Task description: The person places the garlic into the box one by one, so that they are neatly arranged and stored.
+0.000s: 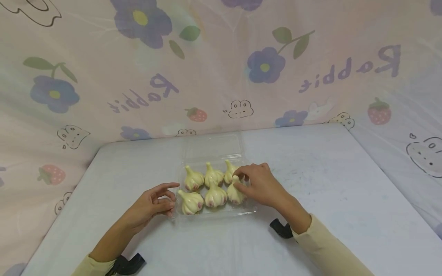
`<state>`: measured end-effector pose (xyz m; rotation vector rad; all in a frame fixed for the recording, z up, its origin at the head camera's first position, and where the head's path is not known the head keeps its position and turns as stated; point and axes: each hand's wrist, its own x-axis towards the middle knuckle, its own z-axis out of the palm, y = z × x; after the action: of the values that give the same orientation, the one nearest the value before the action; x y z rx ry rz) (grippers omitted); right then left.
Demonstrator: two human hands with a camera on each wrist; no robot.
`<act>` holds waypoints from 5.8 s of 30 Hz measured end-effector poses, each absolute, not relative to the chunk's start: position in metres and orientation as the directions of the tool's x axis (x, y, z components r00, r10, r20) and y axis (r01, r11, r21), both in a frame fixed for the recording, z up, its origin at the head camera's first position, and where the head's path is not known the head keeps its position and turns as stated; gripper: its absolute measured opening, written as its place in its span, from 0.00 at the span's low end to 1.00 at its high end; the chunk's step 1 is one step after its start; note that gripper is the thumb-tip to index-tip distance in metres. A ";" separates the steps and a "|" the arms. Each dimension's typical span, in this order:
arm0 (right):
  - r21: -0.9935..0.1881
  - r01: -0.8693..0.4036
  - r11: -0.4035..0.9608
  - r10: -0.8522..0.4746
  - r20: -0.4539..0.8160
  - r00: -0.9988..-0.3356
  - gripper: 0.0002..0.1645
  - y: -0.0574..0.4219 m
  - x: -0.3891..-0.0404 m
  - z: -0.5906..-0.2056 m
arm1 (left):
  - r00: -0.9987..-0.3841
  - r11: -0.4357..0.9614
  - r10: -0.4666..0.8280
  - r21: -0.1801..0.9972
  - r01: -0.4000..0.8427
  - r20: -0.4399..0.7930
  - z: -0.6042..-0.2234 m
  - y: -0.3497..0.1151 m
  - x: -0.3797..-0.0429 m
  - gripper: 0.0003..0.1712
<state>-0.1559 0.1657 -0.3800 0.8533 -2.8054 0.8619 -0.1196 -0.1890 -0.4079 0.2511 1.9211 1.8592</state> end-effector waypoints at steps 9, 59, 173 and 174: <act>-0.517 -0.534 0.669 -0.512 0.201 -0.835 0.09 0.168 -0.156 -0.377 | -0.881 0.070 0.434 0.982 -0.174 -0.187 -0.408 -0.189 -0.120 0.36; -0.566 -0.512 0.646 -0.589 0.057 -0.806 0.46 0.222 -0.126 -0.389 | -0.939 0.167 0.094 0.935 -0.312 -0.330 -0.400 -0.171 -0.267 0.31; -0.607 -0.429 0.669 -0.291 0.317 -0.903 0.32 0.220 -0.182 -0.370 | -0.709 0.147 0.019 0.699 0.700 0.705 -0.351 -0.150 -0.227 0.05; -0.614 -0.438 0.657 -0.255 0.366 -0.895 0.30 0.220 -0.182 -0.365 | -0.704 0.153 0.027 0.693 0.704 0.710 -0.352 -0.150 -0.227 0.05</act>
<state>-0.1821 0.2200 -0.3648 0.5606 -2.6278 1.0699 -0.2267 -0.1502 -0.3522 1.0063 2.7306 2.3131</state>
